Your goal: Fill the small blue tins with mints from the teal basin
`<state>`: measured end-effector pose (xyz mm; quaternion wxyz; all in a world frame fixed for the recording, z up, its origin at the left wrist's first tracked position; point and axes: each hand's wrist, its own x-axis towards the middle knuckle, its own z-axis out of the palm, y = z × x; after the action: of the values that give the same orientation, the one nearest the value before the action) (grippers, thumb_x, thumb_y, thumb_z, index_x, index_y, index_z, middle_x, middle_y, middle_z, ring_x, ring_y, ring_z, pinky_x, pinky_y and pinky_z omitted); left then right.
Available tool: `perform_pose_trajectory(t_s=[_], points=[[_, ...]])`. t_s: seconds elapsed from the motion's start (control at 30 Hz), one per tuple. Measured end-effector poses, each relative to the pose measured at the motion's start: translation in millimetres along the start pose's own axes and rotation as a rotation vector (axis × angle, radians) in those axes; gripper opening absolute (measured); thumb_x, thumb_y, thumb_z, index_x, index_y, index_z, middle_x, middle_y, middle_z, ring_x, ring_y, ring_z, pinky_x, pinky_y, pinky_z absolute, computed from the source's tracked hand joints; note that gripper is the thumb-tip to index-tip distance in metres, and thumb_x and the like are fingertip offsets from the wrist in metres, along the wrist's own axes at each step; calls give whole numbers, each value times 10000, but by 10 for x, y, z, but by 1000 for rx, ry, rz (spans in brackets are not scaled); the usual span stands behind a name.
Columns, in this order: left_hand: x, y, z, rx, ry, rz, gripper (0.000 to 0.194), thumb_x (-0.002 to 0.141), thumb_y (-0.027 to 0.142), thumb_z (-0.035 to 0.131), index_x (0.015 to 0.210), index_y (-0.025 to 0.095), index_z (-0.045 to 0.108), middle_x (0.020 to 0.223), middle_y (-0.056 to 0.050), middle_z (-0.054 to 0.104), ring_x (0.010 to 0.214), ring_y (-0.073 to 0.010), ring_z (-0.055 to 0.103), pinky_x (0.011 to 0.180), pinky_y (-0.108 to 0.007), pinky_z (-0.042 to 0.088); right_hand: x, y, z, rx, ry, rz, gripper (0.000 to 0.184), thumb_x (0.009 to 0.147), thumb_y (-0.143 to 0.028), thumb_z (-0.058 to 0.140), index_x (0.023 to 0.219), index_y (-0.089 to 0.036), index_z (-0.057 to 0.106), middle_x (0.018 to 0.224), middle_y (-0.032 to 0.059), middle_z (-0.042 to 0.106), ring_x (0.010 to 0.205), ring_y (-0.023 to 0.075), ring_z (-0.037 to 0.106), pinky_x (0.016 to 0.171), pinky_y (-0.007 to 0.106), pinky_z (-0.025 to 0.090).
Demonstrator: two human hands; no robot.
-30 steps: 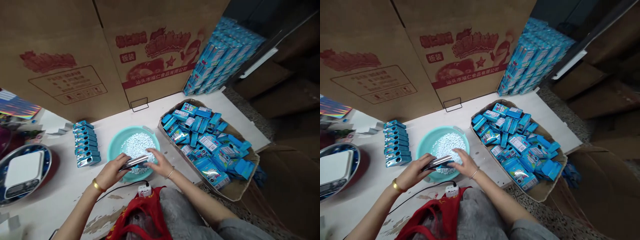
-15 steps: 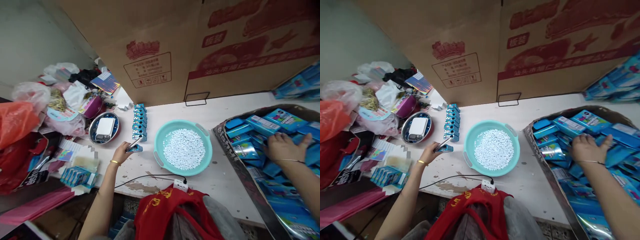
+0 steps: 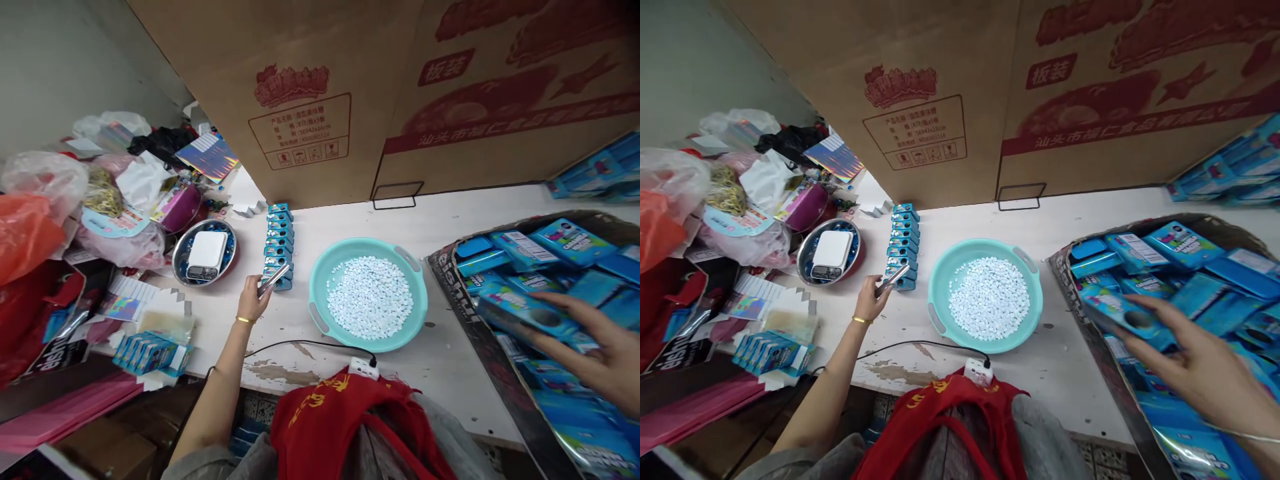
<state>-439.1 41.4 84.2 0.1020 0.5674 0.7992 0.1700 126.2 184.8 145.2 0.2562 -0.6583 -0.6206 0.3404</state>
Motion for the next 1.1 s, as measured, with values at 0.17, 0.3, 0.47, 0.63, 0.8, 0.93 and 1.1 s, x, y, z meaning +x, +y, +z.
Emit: perform_pose_trajectory(t_s=[0.17, 0.3, 0.47, 0.63, 0.8, 0.93, 1.1], points=[[106, 782, 271, -94, -280, 339, 297, 913, 253, 442, 1198, 183, 488, 1027, -79, 593, 961, -187, 568, 865, -324, 465, -352, -381, 550, 252, -243, -91, 644, 584, -516, 764, 1149, -308, 536, 1151, 81, 629, 1025, 295, 616, 823, 429, 528], [383, 1437, 879, 84, -467, 425, 316, 893, 115, 390, 1187, 152, 502, 1085, -121, 561, 1024, -229, 540, 896, -377, 453, -460, -240, 1003, 500, -193, 63, 473, 639, -463, 760, 1004, -235, 564, 953, 37, 667, 896, 226, 638, 840, 399, 534], [491, 1754, 1440, 155, -539, 484, 409, 874, 32, 309, 1235, 129, 477, 1187, -173, 518, 1109, -282, 495, 926, -440, 428, -581, 7, 1078, 730, -85, 259, 440, 702, -444, 729, 1068, -229, 616, 1128, 61, 669, 1031, 247, 627, 914, 438, 518], [245, 1753, 1557, 31, -707, 582, 471, 805, -7, 392, 1230, 160, 505, 1177, -125, 569, 1091, -252, 534, 953, -385, 433, -589, 100, 1077, 755, 39, 271, 488, 713, -420, 731, 1138, -251, 560, 1124, 58, 681, 1015, 228, 646, 883, 426, 541], [132, 1727, 1485, -198, -813, 543, 389, 834, 115, 480, 1220, 148, 507, 1213, -118, 576, 1110, -224, 550, 980, -355, 433, -509, 13, 1177, 719, 79, 219, 476, 699, -429, 734, 1098, -224, 575, 1106, 78, 679, 1020, 234, 637, 954, 463, 489], [207, 1716, 1190, -464, -807, 522, 344, 882, 241, 482, 1216, 160, 502, 1203, -116, 583, 1083, -209, 559, 954, -365, 445, -478, -21, 1210, 625, 83, 77, 495, 711, -408, 724, 1131, -224, 537, 1090, 76, 658, 1010, 232, 625, 942, 449, 485], [383, 1844, 475, -478, -730, 622, 327, 921, 309, 451, 1213, 173, 506, 1160, -118, 587, 1070, -203, 549, 950, -364, 435, -433, -68, 1216, 279, 95, -172, 405, 772, -395, 663, 1112, -208, 547, 1052, 83, 638, 961, 240, 616, 870, 418, 507]])
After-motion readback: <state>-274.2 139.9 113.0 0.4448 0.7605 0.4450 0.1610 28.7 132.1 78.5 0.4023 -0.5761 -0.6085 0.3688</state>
